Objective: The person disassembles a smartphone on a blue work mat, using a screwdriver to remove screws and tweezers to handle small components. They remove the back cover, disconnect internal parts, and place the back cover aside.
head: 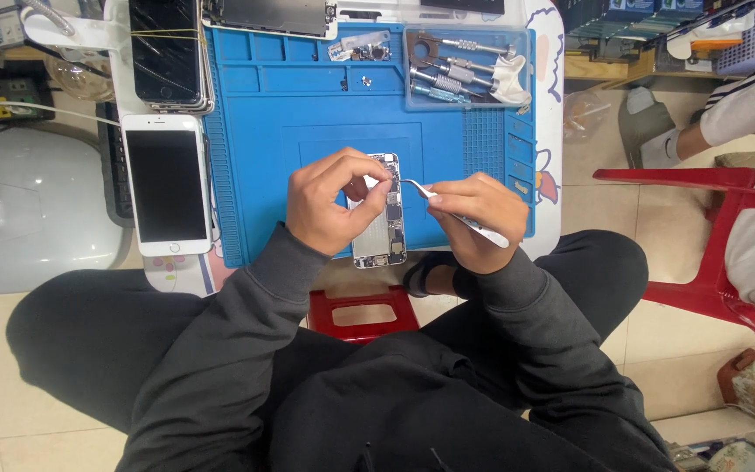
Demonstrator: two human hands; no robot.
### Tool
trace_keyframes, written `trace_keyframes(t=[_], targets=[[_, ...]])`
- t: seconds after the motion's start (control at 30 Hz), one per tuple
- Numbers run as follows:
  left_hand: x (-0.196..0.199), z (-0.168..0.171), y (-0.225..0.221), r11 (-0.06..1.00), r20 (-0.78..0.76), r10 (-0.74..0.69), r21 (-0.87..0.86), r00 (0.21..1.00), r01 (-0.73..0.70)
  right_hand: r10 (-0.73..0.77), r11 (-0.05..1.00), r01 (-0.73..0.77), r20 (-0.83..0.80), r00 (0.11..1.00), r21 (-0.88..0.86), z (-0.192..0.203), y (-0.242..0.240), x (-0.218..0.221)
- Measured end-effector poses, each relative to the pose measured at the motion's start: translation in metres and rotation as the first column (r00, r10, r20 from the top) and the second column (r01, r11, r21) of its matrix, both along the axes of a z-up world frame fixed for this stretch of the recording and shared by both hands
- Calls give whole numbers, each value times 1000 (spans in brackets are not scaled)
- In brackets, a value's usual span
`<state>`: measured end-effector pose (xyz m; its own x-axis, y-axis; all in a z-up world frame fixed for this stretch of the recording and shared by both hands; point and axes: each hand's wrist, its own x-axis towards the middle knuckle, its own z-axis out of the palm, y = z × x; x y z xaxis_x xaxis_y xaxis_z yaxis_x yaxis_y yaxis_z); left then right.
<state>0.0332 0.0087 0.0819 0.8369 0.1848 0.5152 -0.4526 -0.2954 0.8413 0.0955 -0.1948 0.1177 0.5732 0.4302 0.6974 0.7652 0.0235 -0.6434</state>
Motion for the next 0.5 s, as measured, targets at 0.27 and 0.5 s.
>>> trace_keyframes(t=[0.27,0.5], targets=[[0,-1,0,1000,0,-15,-14,1000,15,21,999,-18,67,998,-42,-7,-3,1],[0,-2,0,999,-8,-31,-12,999,31,28,999,-25,70,997,-30,-11,-3,2]])
